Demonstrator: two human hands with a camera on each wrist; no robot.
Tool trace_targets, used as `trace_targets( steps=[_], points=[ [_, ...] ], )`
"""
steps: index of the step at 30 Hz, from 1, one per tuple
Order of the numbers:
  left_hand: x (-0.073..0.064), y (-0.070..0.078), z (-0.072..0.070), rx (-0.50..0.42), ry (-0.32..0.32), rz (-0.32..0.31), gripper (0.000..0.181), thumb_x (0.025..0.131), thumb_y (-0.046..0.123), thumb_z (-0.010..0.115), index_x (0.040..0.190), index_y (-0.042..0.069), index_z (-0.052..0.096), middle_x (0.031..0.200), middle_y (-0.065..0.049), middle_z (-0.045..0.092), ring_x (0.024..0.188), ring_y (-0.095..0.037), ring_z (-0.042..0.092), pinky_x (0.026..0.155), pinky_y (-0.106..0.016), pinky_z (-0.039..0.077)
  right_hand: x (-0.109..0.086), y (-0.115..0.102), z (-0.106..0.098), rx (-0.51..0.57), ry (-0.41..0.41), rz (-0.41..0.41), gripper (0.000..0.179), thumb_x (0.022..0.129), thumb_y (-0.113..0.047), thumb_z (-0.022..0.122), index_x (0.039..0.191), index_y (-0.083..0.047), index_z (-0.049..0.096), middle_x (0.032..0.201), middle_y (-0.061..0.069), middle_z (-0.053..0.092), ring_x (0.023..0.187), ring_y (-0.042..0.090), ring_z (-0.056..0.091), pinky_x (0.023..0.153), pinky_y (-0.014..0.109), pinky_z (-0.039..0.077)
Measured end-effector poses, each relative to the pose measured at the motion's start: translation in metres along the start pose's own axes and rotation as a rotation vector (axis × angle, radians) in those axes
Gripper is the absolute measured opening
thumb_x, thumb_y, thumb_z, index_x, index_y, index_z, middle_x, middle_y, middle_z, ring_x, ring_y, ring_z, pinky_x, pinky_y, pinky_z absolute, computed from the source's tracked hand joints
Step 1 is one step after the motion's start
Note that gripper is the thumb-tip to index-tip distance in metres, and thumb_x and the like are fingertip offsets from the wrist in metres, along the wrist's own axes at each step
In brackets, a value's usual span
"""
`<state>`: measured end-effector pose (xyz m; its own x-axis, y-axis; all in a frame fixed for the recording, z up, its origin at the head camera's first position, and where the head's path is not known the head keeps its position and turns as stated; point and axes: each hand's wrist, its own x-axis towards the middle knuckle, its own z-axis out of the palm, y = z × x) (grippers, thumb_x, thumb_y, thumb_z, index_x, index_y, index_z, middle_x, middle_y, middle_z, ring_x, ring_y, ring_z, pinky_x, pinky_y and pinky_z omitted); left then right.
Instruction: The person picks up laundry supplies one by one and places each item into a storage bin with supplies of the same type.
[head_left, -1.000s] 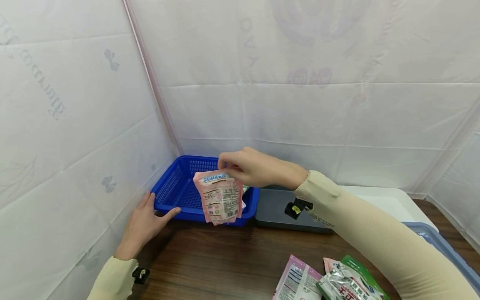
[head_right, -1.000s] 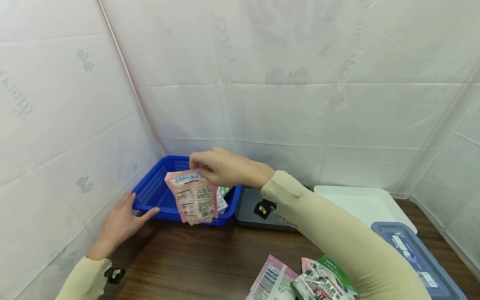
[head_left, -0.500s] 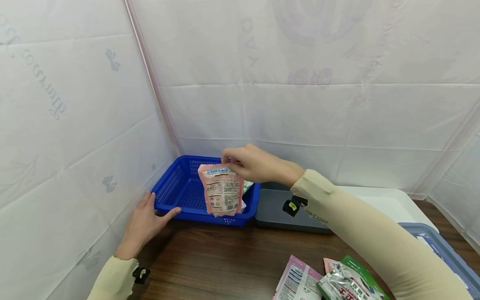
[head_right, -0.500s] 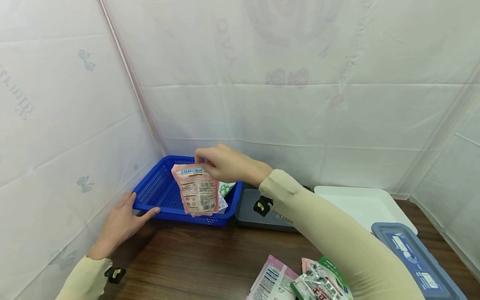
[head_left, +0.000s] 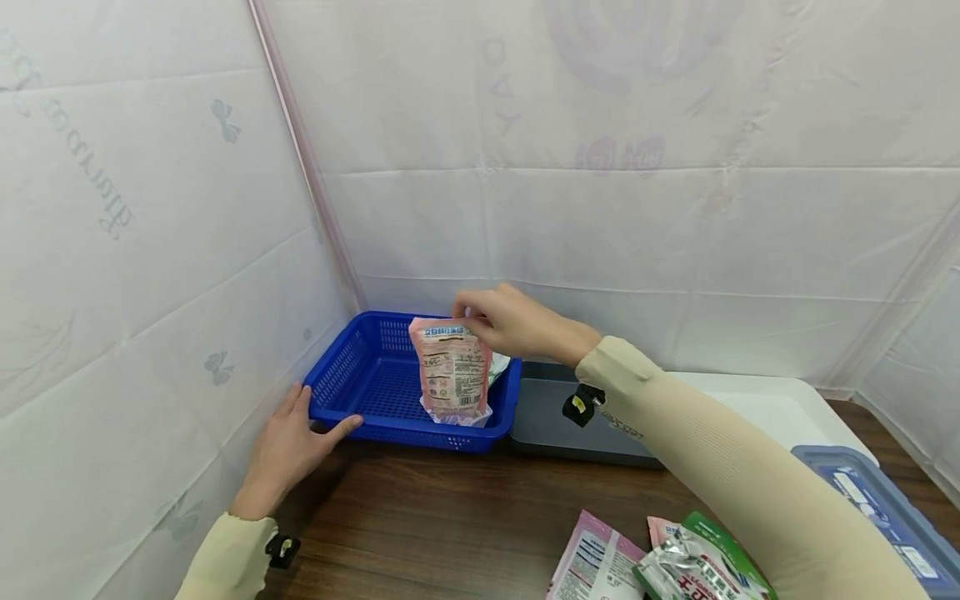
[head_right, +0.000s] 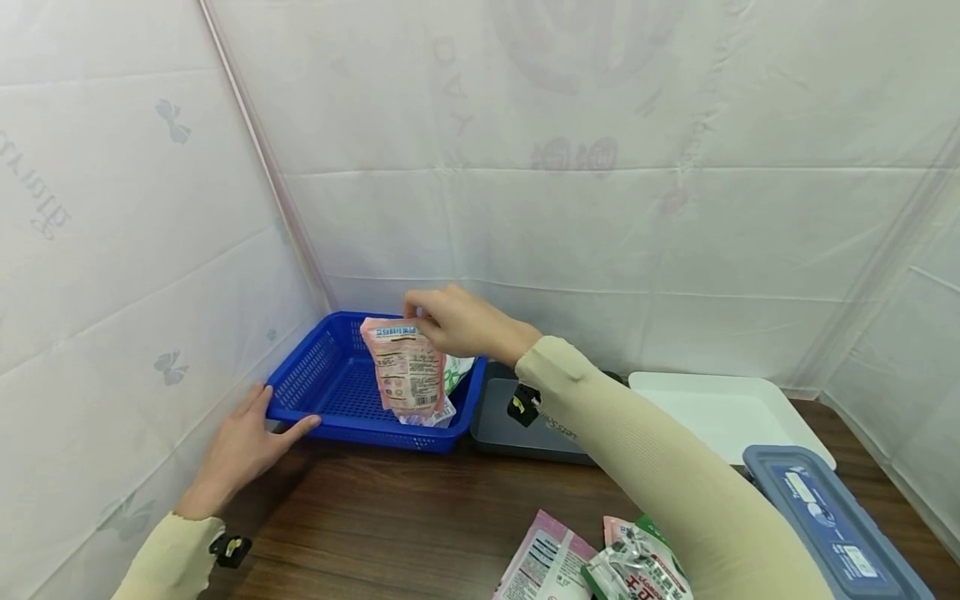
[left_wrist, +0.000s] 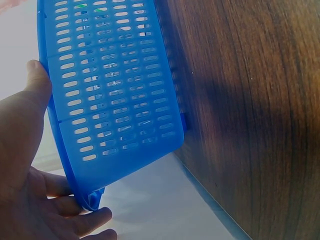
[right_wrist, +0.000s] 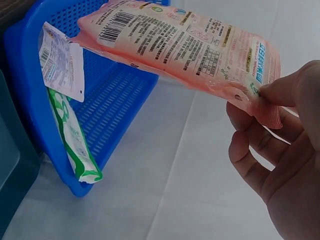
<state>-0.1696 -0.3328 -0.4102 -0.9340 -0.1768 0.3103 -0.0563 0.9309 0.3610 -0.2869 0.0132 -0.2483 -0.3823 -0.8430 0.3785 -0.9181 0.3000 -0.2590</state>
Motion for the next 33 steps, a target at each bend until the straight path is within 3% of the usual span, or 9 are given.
trace_targets(
  steps=[16,27,33],
  points=[
    [0.0,0.0,0.0,-0.01,0.008,0.011,0.119,0.086,0.074,0.066,0.15,-0.02,0.031,0.155,-0.044,0.027,0.136,-0.063,0.035,0.107,-0.071,0.034,0.003,0.012,0.015,-0.011,0.01,0.078,0.015,0.105,-0.008,0.052,0.111,-0.011,0.065,0.082,0.0,0.07,0.051,0.009,0.047,0.052,0.024,0.04],
    [0.001,0.003,-0.002,-0.003,-0.015,-0.009,0.12,0.085,0.075,0.066,0.152,-0.018,0.029,0.156,-0.043,0.025,0.139,-0.061,0.033,0.109,-0.069,0.033,0.008,0.015,0.032,-0.032,0.008,0.102,0.016,0.105,-0.008,0.053,0.112,-0.01,0.067,0.066,-0.003,0.059,0.047,0.007,0.04,0.048,0.022,0.034],
    [0.001,0.003,-0.001,-0.004,-0.009,-0.009,0.119,0.085,0.074,0.066,0.152,-0.018,0.03,0.156,-0.043,0.026,0.138,-0.062,0.033,0.108,-0.07,0.033,0.011,0.015,0.041,-0.031,-0.015,0.114,0.017,0.105,-0.009,0.052,0.113,-0.008,0.068,0.07,-0.002,0.062,0.047,0.008,0.041,0.048,0.022,0.033]
  ],
)
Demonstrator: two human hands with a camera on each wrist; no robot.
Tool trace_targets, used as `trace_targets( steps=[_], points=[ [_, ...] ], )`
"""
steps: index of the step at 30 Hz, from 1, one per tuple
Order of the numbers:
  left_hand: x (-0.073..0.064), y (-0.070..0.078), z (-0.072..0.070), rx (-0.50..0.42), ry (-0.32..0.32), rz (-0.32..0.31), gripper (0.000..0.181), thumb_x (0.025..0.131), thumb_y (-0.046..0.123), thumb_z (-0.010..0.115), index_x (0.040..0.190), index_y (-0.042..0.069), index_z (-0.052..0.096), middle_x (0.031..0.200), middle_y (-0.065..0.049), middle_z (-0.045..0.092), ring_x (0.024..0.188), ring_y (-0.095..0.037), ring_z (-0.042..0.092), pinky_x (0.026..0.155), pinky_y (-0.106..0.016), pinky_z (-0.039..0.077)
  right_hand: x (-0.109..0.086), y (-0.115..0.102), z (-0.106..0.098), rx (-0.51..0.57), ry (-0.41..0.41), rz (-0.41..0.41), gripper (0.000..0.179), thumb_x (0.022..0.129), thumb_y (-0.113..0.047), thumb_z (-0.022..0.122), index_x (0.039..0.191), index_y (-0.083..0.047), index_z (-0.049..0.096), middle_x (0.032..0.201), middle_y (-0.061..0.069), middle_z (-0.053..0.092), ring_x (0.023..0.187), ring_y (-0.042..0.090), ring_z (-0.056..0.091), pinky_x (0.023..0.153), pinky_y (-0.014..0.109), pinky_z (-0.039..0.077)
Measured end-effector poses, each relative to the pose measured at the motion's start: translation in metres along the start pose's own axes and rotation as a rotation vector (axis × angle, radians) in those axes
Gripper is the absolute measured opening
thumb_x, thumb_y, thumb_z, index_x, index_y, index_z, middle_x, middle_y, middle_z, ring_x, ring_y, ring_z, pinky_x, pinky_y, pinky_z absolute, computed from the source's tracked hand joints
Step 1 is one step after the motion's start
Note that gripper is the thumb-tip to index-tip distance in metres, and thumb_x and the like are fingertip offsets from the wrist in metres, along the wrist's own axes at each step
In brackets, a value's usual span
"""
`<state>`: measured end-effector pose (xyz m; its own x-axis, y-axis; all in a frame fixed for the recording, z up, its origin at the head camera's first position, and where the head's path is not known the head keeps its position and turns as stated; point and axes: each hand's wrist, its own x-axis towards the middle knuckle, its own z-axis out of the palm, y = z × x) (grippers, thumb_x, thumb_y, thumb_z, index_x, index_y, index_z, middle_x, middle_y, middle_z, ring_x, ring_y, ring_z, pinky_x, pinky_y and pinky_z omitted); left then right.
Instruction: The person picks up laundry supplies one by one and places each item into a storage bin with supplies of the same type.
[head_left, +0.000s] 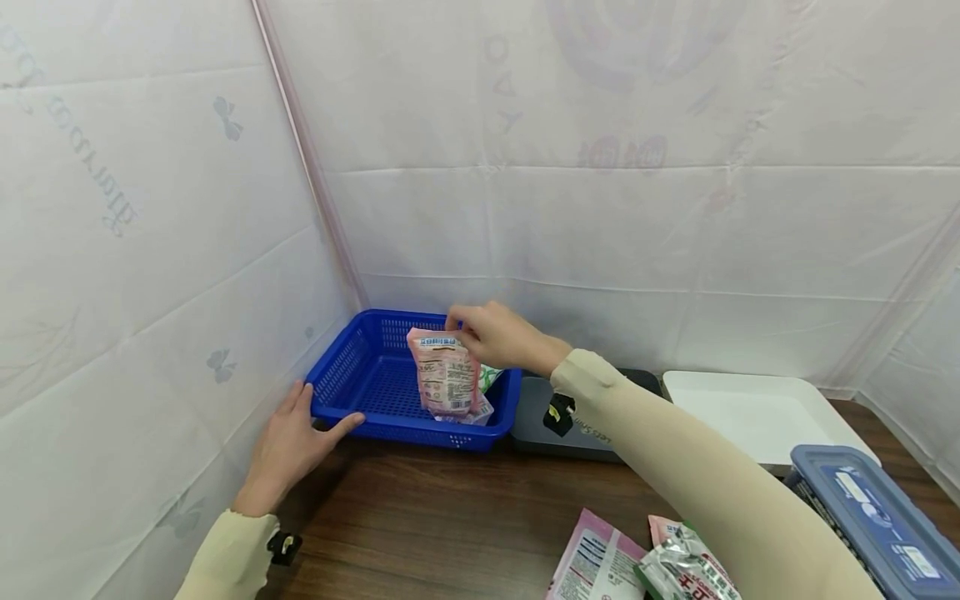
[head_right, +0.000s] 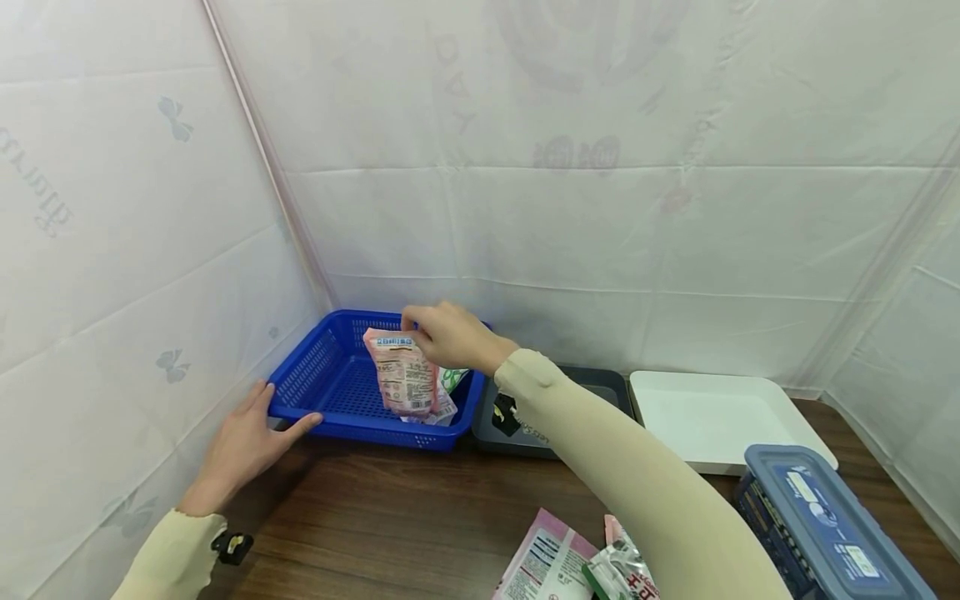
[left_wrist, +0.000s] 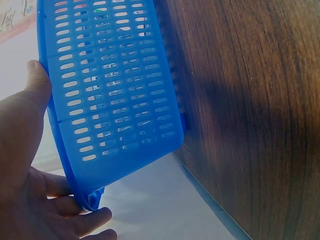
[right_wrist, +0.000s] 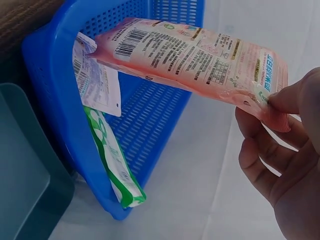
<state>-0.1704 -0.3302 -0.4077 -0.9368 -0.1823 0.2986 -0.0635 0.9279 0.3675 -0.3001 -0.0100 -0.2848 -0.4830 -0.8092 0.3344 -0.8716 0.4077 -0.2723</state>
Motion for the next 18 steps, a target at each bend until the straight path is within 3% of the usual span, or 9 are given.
trace_targets(
  steps=[18],
  points=[
    [0.001,-0.001,0.0,0.011,-0.022,-0.004,0.12,0.086,0.076,0.064,0.152,-0.019,0.029,0.156,-0.043,0.025,0.139,-0.061,0.032,0.109,-0.069,0.033,0.003,0.006,0.025,0.041,-0.042,0.071,0.018,0.107,-0.009,0.05,0.115,-0.009,0.067,0.059,-0.002,0.054,0.044,0.008,0.038,0.044,0.022,0.03]
  ],
)
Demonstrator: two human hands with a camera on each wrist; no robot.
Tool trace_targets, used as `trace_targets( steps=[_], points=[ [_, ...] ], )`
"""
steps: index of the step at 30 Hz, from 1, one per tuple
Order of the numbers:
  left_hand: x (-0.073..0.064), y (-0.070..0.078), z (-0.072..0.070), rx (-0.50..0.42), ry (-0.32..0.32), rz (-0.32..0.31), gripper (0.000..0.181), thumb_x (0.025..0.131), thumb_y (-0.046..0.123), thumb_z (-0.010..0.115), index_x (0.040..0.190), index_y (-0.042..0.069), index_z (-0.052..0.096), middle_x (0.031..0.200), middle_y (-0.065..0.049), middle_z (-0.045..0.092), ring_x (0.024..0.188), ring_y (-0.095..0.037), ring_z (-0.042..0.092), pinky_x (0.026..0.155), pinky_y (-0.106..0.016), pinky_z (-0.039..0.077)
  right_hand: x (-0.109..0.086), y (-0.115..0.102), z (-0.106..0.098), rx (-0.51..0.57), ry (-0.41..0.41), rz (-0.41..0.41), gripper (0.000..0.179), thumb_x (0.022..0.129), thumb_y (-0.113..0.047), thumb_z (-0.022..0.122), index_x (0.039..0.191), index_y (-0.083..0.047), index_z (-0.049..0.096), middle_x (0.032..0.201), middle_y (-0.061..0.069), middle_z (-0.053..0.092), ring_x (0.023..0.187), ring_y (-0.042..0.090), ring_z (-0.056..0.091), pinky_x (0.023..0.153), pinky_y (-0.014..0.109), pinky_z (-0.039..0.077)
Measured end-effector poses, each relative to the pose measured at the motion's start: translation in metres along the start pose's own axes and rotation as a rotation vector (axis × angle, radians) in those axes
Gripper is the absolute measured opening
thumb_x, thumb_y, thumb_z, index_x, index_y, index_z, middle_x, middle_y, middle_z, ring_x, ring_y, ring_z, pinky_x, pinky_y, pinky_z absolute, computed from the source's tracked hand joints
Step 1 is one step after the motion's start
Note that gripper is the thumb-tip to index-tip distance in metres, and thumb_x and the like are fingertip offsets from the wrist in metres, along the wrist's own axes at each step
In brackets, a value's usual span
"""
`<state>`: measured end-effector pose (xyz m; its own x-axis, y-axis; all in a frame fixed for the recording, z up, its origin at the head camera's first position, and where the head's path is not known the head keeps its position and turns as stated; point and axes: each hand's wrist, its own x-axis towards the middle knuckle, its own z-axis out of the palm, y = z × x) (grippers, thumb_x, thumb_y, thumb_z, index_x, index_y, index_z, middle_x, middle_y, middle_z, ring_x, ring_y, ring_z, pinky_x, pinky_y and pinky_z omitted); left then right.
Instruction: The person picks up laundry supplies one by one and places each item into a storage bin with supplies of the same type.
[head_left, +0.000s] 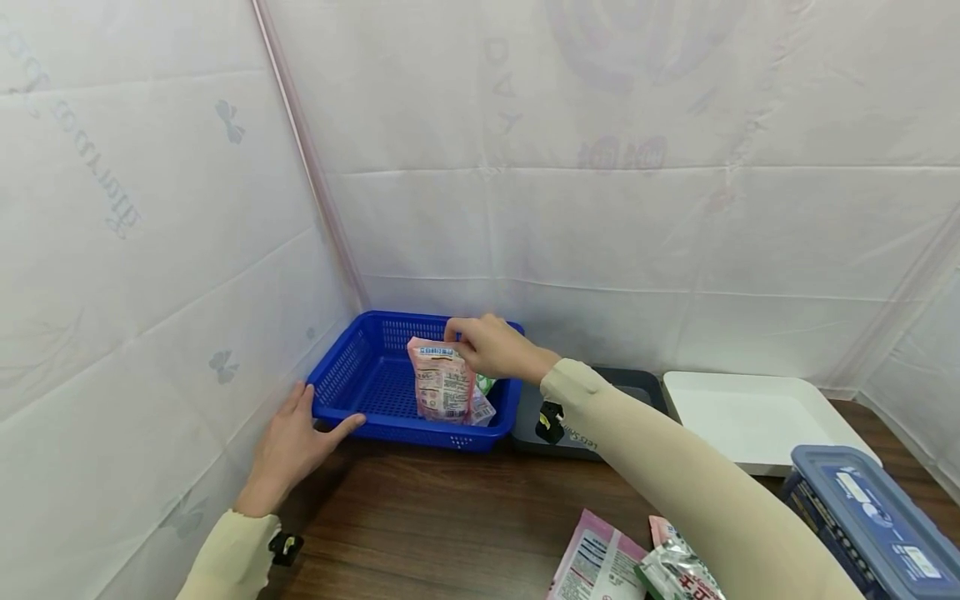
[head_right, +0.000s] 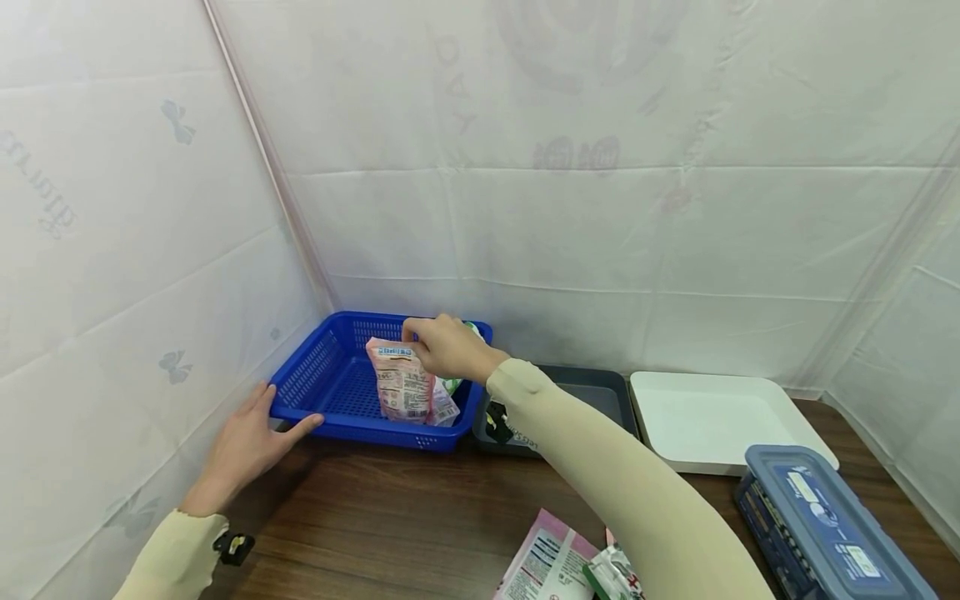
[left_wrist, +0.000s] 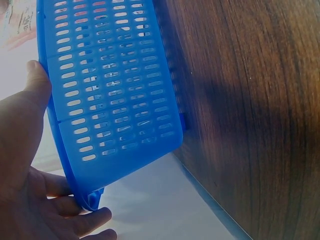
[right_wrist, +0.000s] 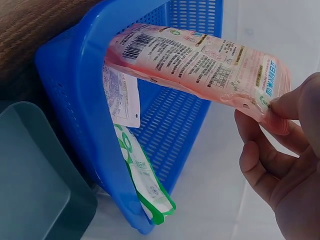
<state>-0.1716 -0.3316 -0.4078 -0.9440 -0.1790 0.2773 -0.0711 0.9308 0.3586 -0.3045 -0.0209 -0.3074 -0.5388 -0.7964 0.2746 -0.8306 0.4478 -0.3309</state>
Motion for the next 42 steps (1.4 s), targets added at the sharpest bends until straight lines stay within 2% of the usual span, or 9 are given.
trace_targets(
  steps=[9,14,20,25,35,42],
  points=[
    [0.001,0.0,0.0,-0.01,0.003,0.0,0.12,0.086,0.075,0.064,0.152,-0.019,0.029,0.156,-0.043,0.024,0.139,-0.062,0.032,0.11,-0.069,0.031,0.0,0.003,0.003,0.022,0.009,0.009,0.018,0.107,-0.011,0.052,0.115,-0.009,0.067,0.06,-0.002,0.053,0.044,0.008,0.041,0.044,0.022,0.033],
    [0.0,0.0,0.0,-0.011,0.018,0.008,0.119,0.086,0.074,0.066,0.151,-0.019,0.03,0.155,-0.044,0.025,0.138,-0.062,0.033,0.109,-0.069,0.033,-0.001,0.003,0.005,0.022,-0.018,0.014,0.018,0.106,-0.008,0.052,0.116,-0.009,0.067,0.057,-0.003,0.049,0.044,0.008,0.037,0.045,0.022,0.032],
    [-0.001,0.0,0.001,-0.022,0.01,0.0,0.12,0.086,0.074,0.065,0.152,-0.018,0.029,0.156,-0.043,0.024,0.139,-0.062,0.032,0.109,-0.069,0.032,-0.003,0.002,0.011,0.01,-0.071,0.016,0.018,0.104,-0.005,0.055,0.117,-0.009,0.066,0.069,-0.002,0.061,0.048,0.007,0.042,0.048,0.022,0.036],
    [-0.002,0.001,0.001,-0.024,0.004,-0.005,0.12,0.086,0.075,0.065,0.153,-0.018,0.028,0.157,-0.043,0.023,0.139,-0.062,0.032,0.11,-0.069,0.032,-0.004,0.0,0.014,-0.004,-0.077,0.012,0.017,0.103,-0.005,0.057,0.116,-0.008,0.067,0.08,0.0,0.067,0.05,0.007,0.045,0.049,0.021,0.038],
    [-0.002,0.001,0.0,-0.015,0.03,0.006,0.119,0.085,0.073,0.066,0.152,-0.018,0.03,0.156,-0.043,0.025,0.138,-0.062,0.034,0.108,-0.069,0.034,-0.002,-0.002,0.015,-0.04,-0.074,0.021,0.016,0.104,-0.007,0.056,0.115,-0.009,0.067,0.07,-0.002,0.061,0.049,0.005,0.042,0.049,0.021,0.036],
    [-0.002,0.0,0.0,-0.022,0.045,0.01,0.117,0.086,0.071,0.068,0.151,-0.018,0.031,0.155,-0.043,0.027,0.138,-0.062,0.034,0.108,-0.069,0.035,-0.001,-0.002,0.017,-0.079,-0.087,0.057,0.018,0.107,-0.013,0.054,0.119,-0.011,0.067,0.076,-0.003,0.063,0.05,0.006,0.045,0.05,0.021,0.039]
  ],
)
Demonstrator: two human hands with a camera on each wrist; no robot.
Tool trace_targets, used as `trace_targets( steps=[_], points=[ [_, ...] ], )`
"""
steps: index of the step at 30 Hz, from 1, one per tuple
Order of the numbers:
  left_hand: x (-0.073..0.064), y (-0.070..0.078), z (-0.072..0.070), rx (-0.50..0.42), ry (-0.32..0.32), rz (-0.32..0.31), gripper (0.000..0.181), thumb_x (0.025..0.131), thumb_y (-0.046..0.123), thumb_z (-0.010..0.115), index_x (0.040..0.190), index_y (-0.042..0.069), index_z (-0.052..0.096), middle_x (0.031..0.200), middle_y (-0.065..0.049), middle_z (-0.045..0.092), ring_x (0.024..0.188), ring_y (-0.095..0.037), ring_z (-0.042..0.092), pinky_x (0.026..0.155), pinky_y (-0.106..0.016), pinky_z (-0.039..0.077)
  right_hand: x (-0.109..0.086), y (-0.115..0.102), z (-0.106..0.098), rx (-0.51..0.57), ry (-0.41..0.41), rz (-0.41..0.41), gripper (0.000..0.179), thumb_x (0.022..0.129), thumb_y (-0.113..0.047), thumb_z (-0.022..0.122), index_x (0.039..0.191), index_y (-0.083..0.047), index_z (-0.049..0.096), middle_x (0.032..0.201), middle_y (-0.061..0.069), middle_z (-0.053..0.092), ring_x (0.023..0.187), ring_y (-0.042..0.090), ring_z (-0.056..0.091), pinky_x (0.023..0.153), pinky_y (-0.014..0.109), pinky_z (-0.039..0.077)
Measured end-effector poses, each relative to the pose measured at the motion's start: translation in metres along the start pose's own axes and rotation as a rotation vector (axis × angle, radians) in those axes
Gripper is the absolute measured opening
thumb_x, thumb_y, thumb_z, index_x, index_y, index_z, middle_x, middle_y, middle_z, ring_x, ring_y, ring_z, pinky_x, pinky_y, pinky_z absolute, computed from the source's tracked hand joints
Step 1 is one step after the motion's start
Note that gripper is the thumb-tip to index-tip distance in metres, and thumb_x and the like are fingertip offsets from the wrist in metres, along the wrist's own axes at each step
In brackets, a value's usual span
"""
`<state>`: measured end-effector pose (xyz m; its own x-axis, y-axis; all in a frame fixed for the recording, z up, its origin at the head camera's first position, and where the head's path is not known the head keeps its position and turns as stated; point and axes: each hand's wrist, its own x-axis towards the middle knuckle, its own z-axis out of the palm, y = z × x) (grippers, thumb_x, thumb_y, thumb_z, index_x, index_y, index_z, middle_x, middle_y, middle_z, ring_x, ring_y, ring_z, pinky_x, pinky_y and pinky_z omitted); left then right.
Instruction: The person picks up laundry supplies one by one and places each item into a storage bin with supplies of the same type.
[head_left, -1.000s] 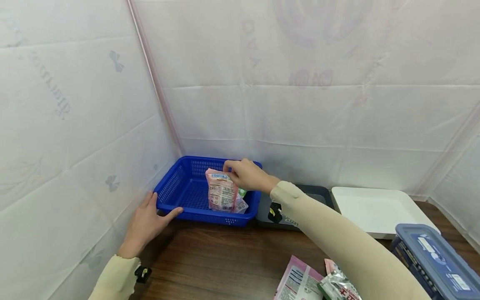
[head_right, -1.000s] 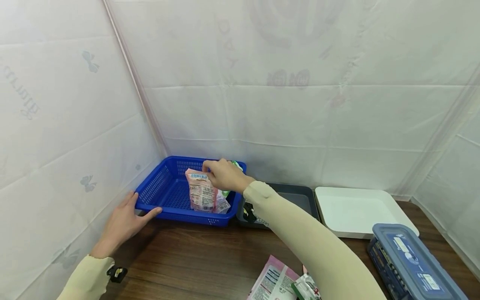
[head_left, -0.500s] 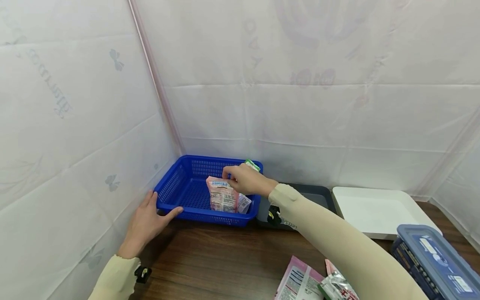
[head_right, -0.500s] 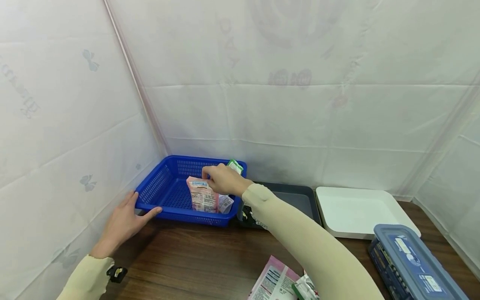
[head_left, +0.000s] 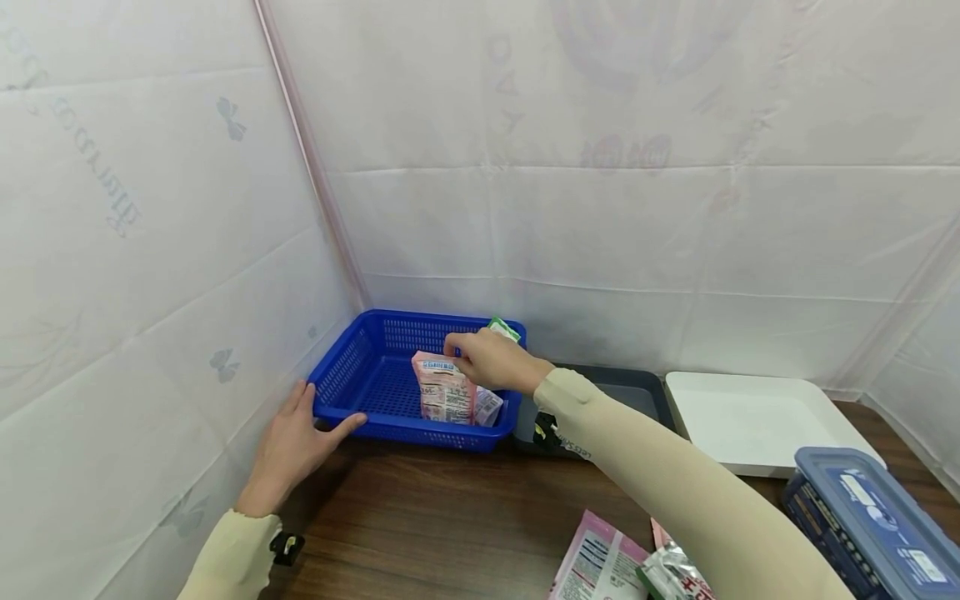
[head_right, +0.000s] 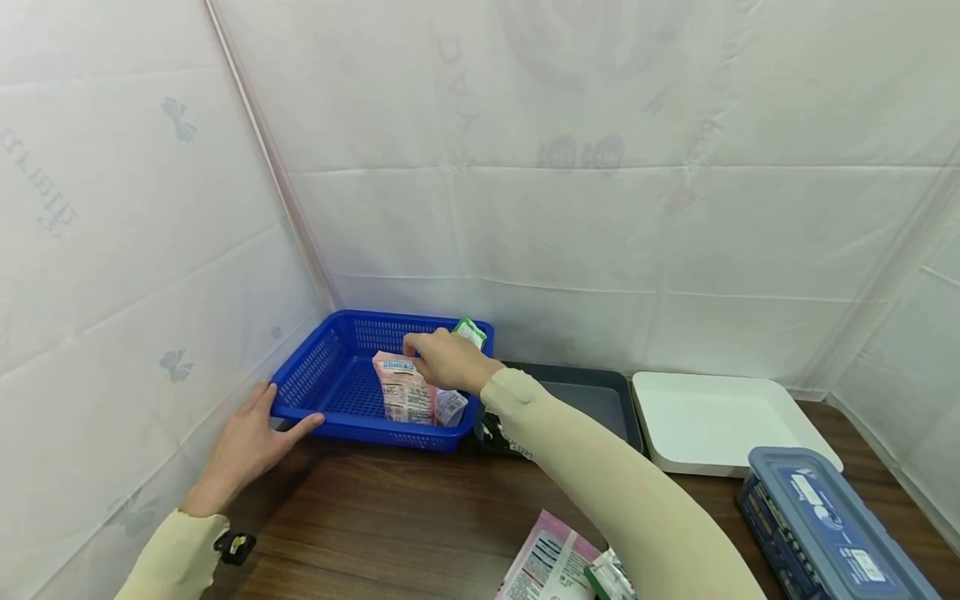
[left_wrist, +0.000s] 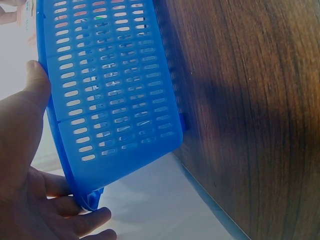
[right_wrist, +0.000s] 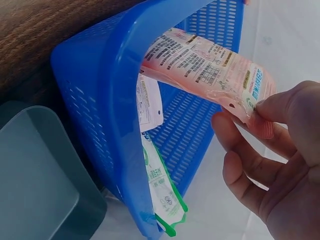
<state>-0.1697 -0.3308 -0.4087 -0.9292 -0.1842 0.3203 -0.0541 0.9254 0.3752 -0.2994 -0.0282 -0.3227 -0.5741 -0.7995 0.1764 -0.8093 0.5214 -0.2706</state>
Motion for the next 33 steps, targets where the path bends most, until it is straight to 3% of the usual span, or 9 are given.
trace_targets(
  steps=[10,18,33],
  points=[
    [-0.001,0.0,0.001,0.001,-0.005,0.002,0.118,0.085,0.072,0.068,0.151,-0.019,0.032,0.155,-0.043,0.027,0.137,-0.062,0.035,0.106,-0.07,0.036,-0.001,0.003,0.002,-0.058,0.003,0.072,0.021,0.108,-0.016,0.053,0.123,-0.012,0.068,0.086,-0.001,0.068,0.055,0.008,0.052,0.053,0.023,0.043],
    [-0.001,0.0,-0.001,-0.004,-0.004,0.011,0.117,0.086,0.071,0.068,0.151,-0.019,0.031,0.155,-0.043,0.027,0.137,-0.062,0.035,0.106,-0.069,0.036,-0.003,0.008,0.003,-0.084,0.01,0.137,0.026,0.107,-0.014,0.053,0.129,-0.011,0.066,0.082,0.0,0.067,0.049,0.009,0.046,0.047,0.024,0.034],
    [-0.002,0.0,0.0,0.002,-0.003,0.007,0.117,0.086,0.072,0.067,0.151,-0.018,0.031,0.155,-0.043,0.027,0.136,-0.062,0.036,0.106,-0.07,0.036,-0.006,0.012,0.004,-0.096,0.011,0.192,0.027,0.108,-0.017,0.05,0.129,-0.012,0.066,0.098,0.004,0.072,0.064,0.014,0.059,0.048,0.026,0.042]
  ],
)
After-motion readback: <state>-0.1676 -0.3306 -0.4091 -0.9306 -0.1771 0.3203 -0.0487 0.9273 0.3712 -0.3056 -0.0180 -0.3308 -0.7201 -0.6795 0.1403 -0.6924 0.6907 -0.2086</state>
